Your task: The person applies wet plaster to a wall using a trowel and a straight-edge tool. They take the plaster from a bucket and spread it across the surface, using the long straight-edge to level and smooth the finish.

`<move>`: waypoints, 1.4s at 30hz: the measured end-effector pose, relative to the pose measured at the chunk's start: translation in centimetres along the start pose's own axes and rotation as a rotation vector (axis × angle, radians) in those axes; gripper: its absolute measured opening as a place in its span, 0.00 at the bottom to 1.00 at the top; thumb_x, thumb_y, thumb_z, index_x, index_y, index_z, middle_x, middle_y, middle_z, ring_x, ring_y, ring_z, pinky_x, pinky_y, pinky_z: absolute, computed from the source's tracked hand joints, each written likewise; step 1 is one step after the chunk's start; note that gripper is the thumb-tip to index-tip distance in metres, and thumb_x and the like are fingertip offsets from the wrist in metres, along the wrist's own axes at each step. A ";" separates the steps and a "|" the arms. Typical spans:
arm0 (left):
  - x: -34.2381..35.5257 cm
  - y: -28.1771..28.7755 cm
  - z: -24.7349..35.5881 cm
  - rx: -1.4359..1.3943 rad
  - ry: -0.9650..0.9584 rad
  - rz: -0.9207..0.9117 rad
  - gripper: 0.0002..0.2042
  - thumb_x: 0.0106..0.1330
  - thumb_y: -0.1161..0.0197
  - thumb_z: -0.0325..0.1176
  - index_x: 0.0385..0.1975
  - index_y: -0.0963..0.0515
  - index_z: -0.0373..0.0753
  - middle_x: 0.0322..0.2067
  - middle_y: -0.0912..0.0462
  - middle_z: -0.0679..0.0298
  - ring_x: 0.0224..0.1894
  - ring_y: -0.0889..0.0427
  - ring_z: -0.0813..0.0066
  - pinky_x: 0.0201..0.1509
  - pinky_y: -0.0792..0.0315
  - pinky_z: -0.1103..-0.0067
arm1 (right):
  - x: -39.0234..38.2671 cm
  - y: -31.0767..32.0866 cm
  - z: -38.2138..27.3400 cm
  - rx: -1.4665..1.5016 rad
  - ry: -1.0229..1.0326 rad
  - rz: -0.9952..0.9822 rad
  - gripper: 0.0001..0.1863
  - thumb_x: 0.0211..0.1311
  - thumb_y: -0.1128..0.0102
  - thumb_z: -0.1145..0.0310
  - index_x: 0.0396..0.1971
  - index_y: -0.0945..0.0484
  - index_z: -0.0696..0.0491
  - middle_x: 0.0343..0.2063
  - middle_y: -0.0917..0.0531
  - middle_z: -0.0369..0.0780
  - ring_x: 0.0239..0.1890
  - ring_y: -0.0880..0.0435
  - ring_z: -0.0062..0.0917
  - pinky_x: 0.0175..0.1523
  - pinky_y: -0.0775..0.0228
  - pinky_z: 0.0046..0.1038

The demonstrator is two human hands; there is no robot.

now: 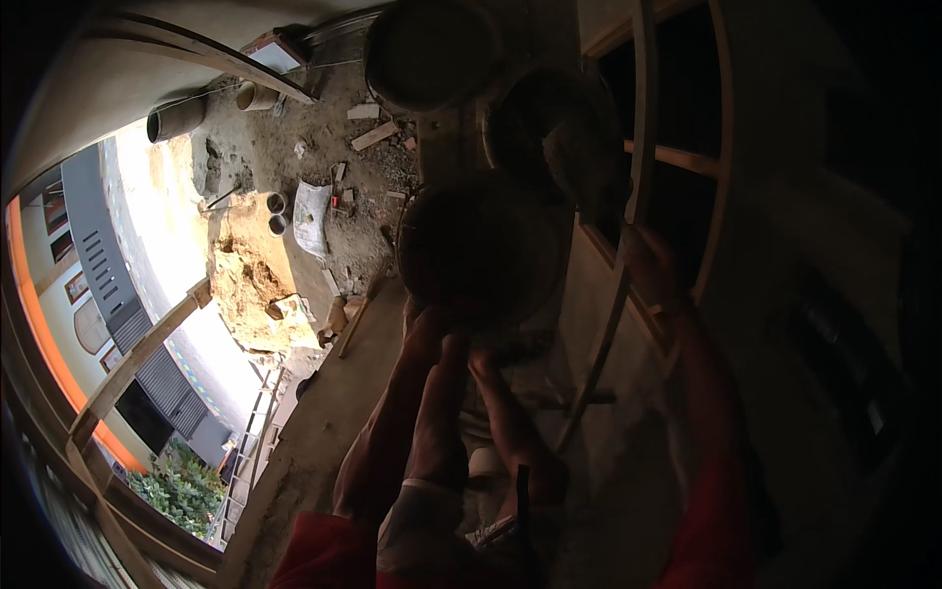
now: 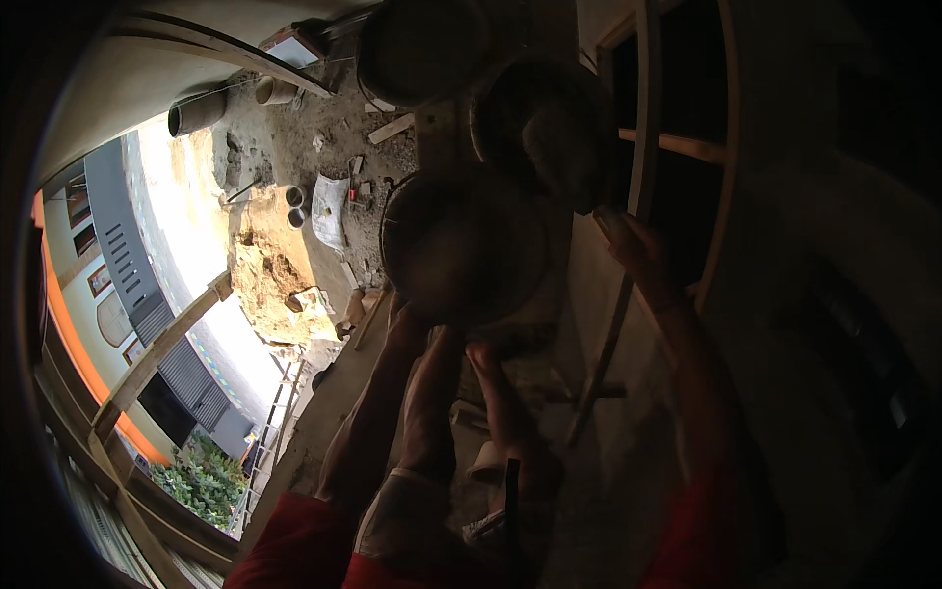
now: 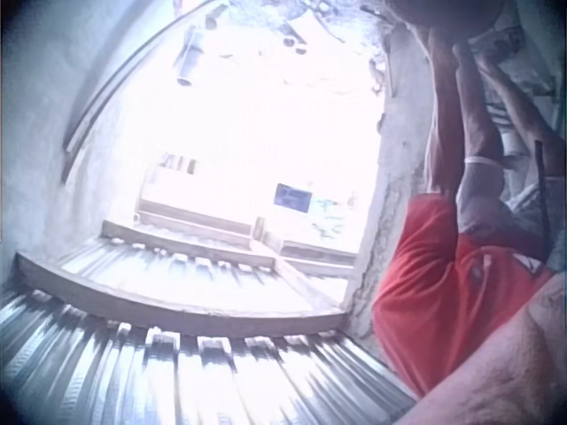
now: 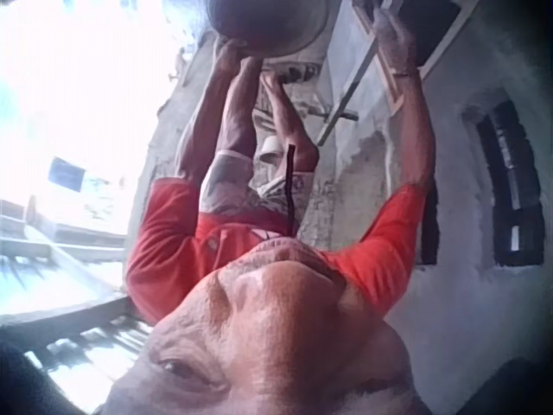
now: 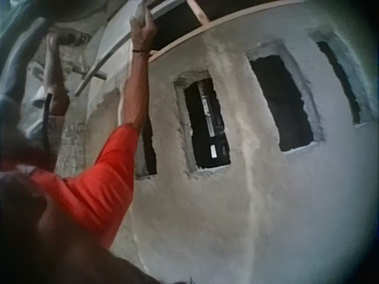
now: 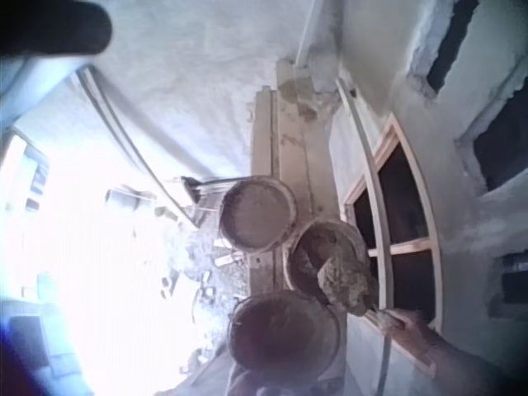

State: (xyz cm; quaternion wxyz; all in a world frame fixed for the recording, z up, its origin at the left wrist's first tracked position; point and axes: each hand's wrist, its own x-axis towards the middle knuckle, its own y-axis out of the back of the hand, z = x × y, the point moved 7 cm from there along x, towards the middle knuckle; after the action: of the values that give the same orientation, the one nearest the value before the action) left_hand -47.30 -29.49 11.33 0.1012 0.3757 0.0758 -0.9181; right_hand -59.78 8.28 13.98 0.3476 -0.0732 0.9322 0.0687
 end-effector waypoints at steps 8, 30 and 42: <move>-2.2 -4.2 4.5 0.208 -0.324 -0.144 0.20 0.54 0.47 0.24 0.50 0.29 0.32 0.37 0.21 0.62 0.37 0.21 0.76 0.38 0.26 0.80 | -8.2 -1.1 -3.6 -0.381 0.277 -0.166 0.23 0.55 0.42 0.67 0.52 0.27 0.59 0.34 0.20 0.38 0.35 0.21 0.20 0.41 0.28 0.24; -13.5 -11.1 10.4 0.908 -0.571 -0.312 0.13 0.56 0.42 0.31 0.40 0.22 0.36 0.31 0.18 0.62 0.35 0.19 0.74 0.38 0.25 0.74 | -27.9 -6.8 -18.4 -0.949 0.144 -0.251 0.23 0.49 0.46 0.68 0.50 0.26 0.49 0.36 0.19 0.46 0.37 0.18 0.39 0.38 0.25 0.41; -23.3 -20.4 16.3 1.040 -0.515 -0.662 0.10 0.59 0.47 0.33 0.34 0.19 0.39 0.32 0.17 0.63 0.35 0.18 0.70 0.42 0.26 0.68 | -41.2 3.0 -22.7 -0.964 -0.024 0.265 0.17 0.50 0.46 0.69 0.43 0.26 0.51 0.29 0.19 0.47 0.34 0.17 0.40 0.39 0.26 0.42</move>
State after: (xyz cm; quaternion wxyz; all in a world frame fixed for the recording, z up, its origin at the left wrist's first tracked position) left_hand -47.01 -10.27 40.59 -0.3653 0.1013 -0.2919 -0.8781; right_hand -44.02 10.78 58.36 0.2731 -0.1056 0.7917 0.5362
